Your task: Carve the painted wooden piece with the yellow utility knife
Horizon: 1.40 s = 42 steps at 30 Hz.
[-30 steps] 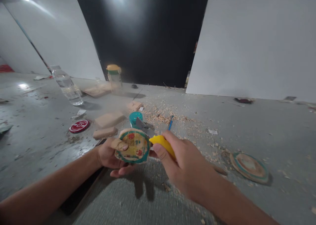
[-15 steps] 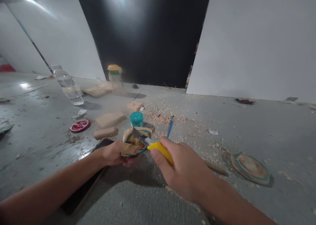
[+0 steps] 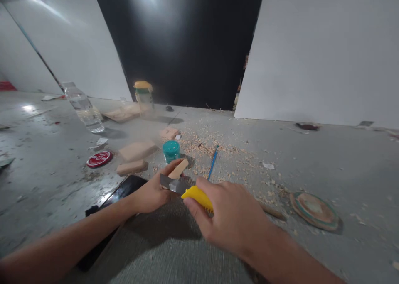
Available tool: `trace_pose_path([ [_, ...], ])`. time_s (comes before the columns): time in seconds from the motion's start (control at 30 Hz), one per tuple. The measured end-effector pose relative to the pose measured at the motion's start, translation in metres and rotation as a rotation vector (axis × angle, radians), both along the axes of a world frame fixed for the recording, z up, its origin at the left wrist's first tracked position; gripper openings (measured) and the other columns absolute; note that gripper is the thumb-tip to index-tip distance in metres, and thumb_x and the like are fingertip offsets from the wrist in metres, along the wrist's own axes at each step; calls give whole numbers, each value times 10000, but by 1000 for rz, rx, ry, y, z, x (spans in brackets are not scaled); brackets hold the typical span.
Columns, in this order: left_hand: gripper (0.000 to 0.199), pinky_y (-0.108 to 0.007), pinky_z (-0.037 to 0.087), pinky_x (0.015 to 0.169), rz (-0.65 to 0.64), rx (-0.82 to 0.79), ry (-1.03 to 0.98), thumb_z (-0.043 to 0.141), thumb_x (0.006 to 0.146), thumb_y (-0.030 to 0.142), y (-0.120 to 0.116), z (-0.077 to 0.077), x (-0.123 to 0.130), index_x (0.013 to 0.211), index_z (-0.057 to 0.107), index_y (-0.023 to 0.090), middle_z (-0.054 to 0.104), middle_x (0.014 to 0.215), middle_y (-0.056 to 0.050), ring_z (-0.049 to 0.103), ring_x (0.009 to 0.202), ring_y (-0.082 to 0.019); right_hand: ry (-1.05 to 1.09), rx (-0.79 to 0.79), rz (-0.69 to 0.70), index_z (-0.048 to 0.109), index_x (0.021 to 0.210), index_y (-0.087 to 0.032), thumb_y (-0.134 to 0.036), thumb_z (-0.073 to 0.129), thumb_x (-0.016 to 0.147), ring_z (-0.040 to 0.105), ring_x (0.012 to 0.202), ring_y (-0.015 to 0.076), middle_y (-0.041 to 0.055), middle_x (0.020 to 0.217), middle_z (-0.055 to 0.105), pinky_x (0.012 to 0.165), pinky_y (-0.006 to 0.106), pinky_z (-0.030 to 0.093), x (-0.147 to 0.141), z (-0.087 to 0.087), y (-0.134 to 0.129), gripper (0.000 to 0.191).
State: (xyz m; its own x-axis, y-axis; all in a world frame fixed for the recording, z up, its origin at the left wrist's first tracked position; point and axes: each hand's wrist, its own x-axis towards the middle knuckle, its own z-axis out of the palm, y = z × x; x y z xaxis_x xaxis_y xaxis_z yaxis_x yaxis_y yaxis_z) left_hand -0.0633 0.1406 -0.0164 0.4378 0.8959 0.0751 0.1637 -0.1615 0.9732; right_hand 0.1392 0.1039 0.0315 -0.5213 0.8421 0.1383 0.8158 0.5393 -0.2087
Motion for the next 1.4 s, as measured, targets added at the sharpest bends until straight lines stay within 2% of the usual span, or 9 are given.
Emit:
trace_pose_path([
  [0.13,711,-392,432,896,38,90,23,653,667,153,-1,2,1,1322,376,141,572,1188,-125,554,1018,-245,-13,-56,0,549,817,-224,-439,396,926,587,620,244,48,707,651,570,339,321,-1,3,0,285],
  [0.33,738,-409,439,890,53,32,26,619,661,171,0,3,-1,1349,357,122,595,1143,-135,568,1002,-256,7,-40,15,575,842,-221,-416,425,922,601,633,244,48,715,661,573,338,333,-3,3,0,259],
  [0.57,763,-421,430,914,48,39,-1,633,659,201,1,1,-3,1357,349,81,598,987,-98,560,993,-261,5,-23,5,599,875,-217,-427,409,928,634,676,269,63,738,681,573,341,347,-2,1,-2,289],
  [0.7,729,-444,426,931,53,61,-13,632,659,171,2,0,-3,1343,387,110,618,931,-75,567,1020,-278,-1,-44,-3,579,858,-227,-429,399,927,614,647,252,45,722,665,574,343,346,-2,-1,-1,279],
  [0.83,740,-485,402,980,41,91,-32,639,666,165,5,-7,-5,1358,379,136,610,1118,-134,540,1131,-315,-6,-36,-17,566,840,-234,-447,386,925,593,619,239,37,713,653,581,347,340,-2,-3,0,291],
  [0.97,769,-487,361,1047,-40,119,-120,659,658,129,6,-12,-9,1374,385,194,457,1397,-170,466,1259,-330,-4,-35,5,585,879,-234,-465,398,923,609,640,240,44,735,669,579,338,330,0,-4,3,301],
  [1.07,743,-466,352,1064,-110,146,-156,649,677,78,3,-7,-8,1368,418,226,474,1400,-141,456,1278,-311,9,-5,16,585,854,-233,-464,413,922,599,615,229,41,714,670,558,325,306,2,-5,6,297],
  [1.23,811,-443,442,963,-129,-47,-227,769,695,273,0,0,-4,1405,385,202,538,1313,-147,530,1176,-309,58,-3,28,578,818,-223,-420,438,925,576,594,203,28,685,658,545,307,303,4,-5,10,264],
  [1.4,702,-420,459,916,-38,24,-181,775,699,421,0,1,0,1300,535,150,644,1127,-122,560,1101,-298,53,36,15,572,834,-224,-412,446,914,573,590,209,30,684,657,538,301,290,0,-7,8,240],
])
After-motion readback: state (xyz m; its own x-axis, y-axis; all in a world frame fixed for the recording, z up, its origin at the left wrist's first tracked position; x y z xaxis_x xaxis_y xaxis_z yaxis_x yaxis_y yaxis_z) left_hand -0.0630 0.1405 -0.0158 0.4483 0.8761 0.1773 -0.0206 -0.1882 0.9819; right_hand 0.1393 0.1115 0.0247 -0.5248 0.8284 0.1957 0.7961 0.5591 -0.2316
